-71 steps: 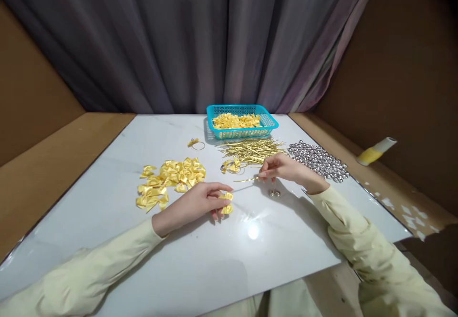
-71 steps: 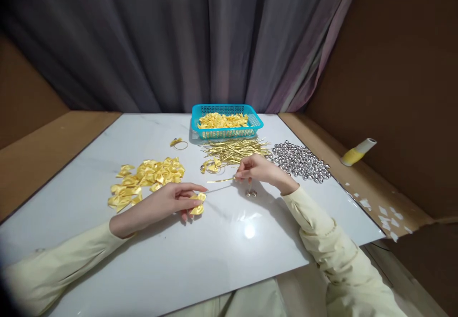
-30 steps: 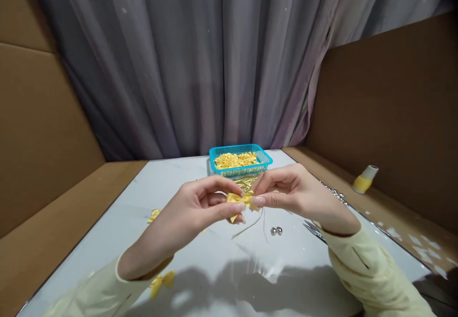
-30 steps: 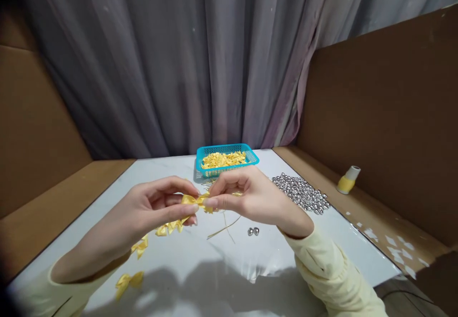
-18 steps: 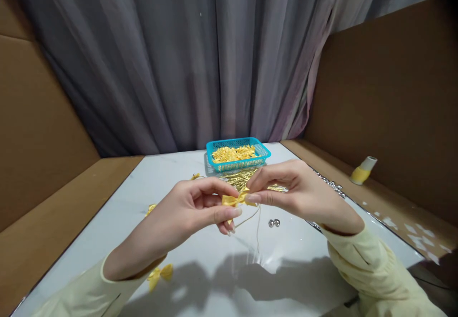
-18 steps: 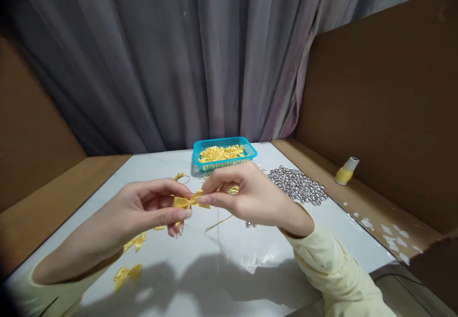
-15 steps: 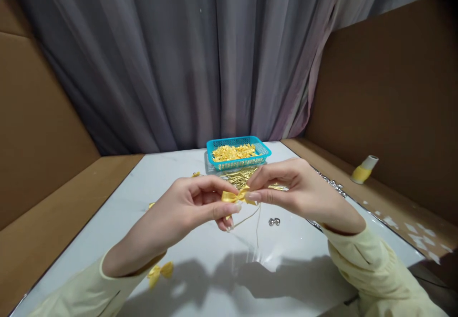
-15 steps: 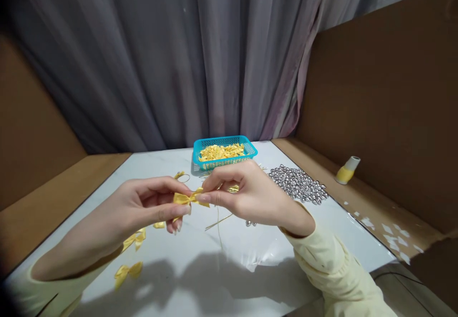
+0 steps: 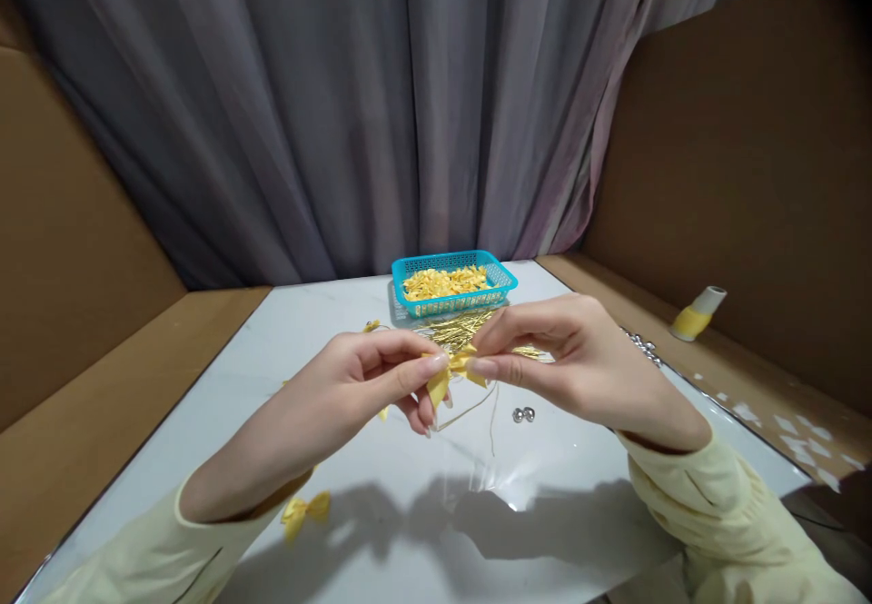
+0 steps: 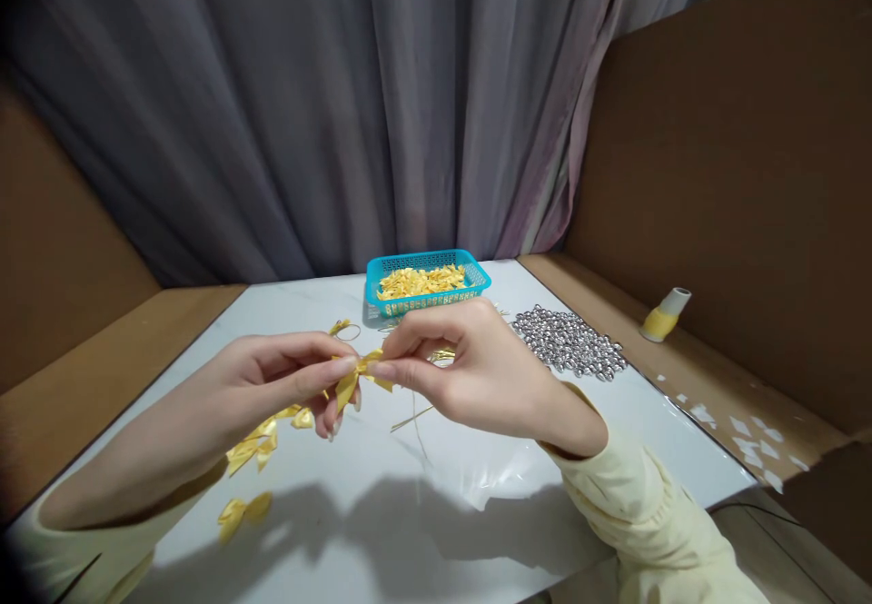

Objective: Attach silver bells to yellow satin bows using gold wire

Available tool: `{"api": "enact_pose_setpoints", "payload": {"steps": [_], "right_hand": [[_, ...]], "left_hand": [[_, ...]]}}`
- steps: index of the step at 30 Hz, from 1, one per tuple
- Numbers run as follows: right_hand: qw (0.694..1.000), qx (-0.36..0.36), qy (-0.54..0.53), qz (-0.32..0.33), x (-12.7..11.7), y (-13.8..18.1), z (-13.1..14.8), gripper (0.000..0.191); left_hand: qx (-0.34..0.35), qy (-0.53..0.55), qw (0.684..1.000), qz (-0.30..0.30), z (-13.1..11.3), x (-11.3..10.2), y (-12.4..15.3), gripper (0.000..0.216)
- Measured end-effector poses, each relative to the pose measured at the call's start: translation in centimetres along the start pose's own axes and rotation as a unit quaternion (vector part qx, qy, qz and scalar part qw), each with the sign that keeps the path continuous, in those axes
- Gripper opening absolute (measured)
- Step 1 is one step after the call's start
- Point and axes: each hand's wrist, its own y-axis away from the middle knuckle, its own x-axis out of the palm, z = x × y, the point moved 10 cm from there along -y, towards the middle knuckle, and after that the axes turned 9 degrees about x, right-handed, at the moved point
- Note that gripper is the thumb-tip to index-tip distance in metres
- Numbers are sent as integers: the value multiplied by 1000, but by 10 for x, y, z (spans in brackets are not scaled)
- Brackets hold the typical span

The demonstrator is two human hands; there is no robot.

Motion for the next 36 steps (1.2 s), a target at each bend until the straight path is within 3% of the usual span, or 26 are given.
{"api": "enact_pose_setpoints", "payload": {"steps": [8, 15, 26, 36], "right_hand": [[1000, 0, -22, -17, -2, 3, 3, 20], [999, 28, -18, -4, 1, 9, 0, 10], [996, -42, 65, -44, 1, 19, 15, 15], [994, -41, 76, -60, 1, 20, 15, 15]], "left_hand": [[-11, 10, 1000, 2, 2, 2, 3, 24], [-1, 16, 1000, -5, 2, 2, 5, 23], [-8, 71, 997, -26, 1, 1, 5, 23], [-37, 152, 987, -31, 4, 5, 4, 24]]}}
